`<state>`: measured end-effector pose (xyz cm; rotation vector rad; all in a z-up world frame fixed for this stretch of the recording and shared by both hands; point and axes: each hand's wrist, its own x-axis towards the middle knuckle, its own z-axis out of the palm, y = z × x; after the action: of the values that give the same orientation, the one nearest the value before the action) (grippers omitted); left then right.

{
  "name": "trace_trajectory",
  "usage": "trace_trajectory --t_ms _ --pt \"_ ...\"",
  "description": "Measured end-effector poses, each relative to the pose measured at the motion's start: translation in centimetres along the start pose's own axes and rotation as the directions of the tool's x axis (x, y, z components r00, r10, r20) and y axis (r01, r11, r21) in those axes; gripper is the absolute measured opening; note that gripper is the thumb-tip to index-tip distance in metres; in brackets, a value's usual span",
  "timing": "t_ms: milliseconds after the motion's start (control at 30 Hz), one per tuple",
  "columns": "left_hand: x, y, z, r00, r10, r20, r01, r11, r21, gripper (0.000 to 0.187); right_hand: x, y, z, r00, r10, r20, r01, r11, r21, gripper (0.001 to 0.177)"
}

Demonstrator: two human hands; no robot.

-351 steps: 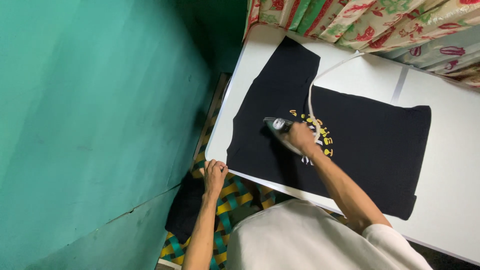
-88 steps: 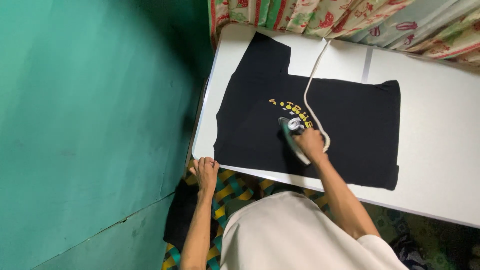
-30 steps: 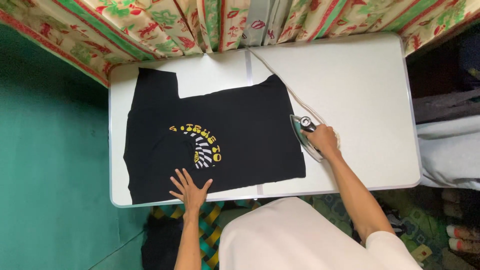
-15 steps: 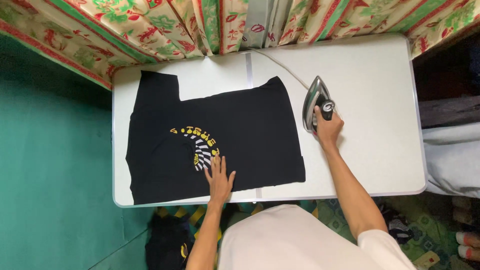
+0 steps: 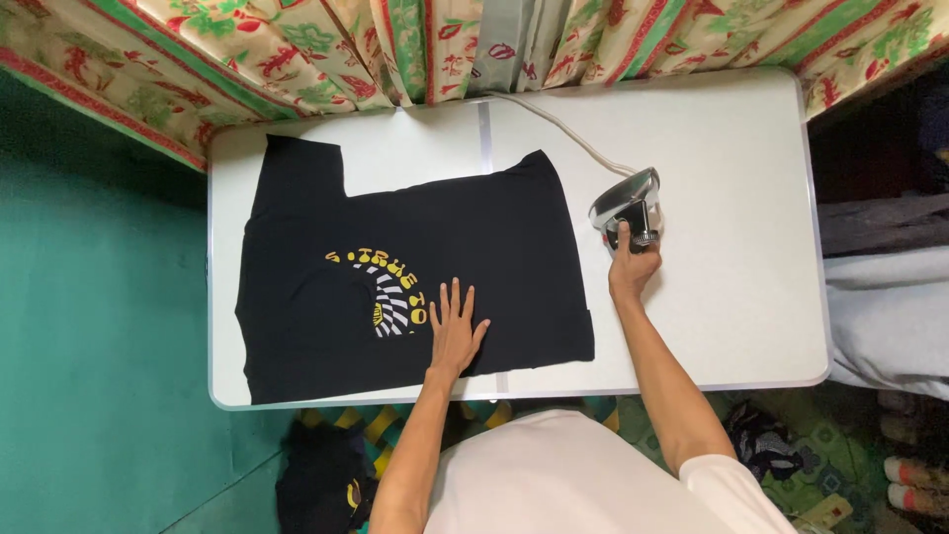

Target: The recorder is ironing a black t-shirt on a white table.

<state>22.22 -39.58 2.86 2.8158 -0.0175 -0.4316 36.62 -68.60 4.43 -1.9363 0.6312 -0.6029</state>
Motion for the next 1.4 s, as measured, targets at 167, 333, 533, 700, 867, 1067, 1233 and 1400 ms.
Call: trace_trajectory --t_ms 167,333,533,700,867,1067,1233,1400 --pt "-0.1 0.6 -0.1 1.000 -0.018 0.000 0.018 1.000 -0.012 0.073 0.4 3.0 0.4 0.982 0.167 0.093 -0.170 0.985 0.025 0.052" --pt "-1.3 1.6 0.9 0.998 -0.026 -0.063 0.024 0.999 -0.032 0.069 -0.9 2.4 -1.1 0.941 0.246 0.231 -0.238 0.969 -0.064 0.055" --pt "-3.7 3.8 3.6 0.980 0.081 -0.180 -0.101 0.989 -0.110 0.055 -12.9 -0.6 -5.2 0.758 -0.290 0.585 0.465 0.868 -0.172 0.048" --pt "-4.9 2.6 5.4 0.976 0.161 -0.146 -0.160 0.987 0.015 0.068 -15.5 5.1 -5.1 0.323 -0.361 0.875 0.891 0.429 -0.152 0.064" --pt "-7.4 -2.9 3.9 0.977 -0.038 -0.211 0.054 0.996 0.069 0.070 -13.4 4.9 -6.9 0.445 -0.210 0.870 0.811 0.507 -0.292 0.069" --pt "-5.4 1.9 4.3 0.974 -0.017 -0.226 0.003 0.998 -0.063 0.070 -18.1 3.9 -2.5 0.351 -0.271 0.896 0.866 0.458 -0.200 0.068" --pt "-7.2 -1.1 4.7 0.966 0.052 -0.253 -0.070 0.995 -0.064 0.069 -17.1 4.4 -3.1 0.336 -0.281 0.899 0.888 0.413 -0.203 0.064" --pt "-13.0 -11.9 2.4 0.849 -0.430 -0.307 0.460 0.888 0.030 0.074 -14.8 5.6 -6.7 0.484 -0.209 0.850 0.812 0.470 -0.347 0.070"
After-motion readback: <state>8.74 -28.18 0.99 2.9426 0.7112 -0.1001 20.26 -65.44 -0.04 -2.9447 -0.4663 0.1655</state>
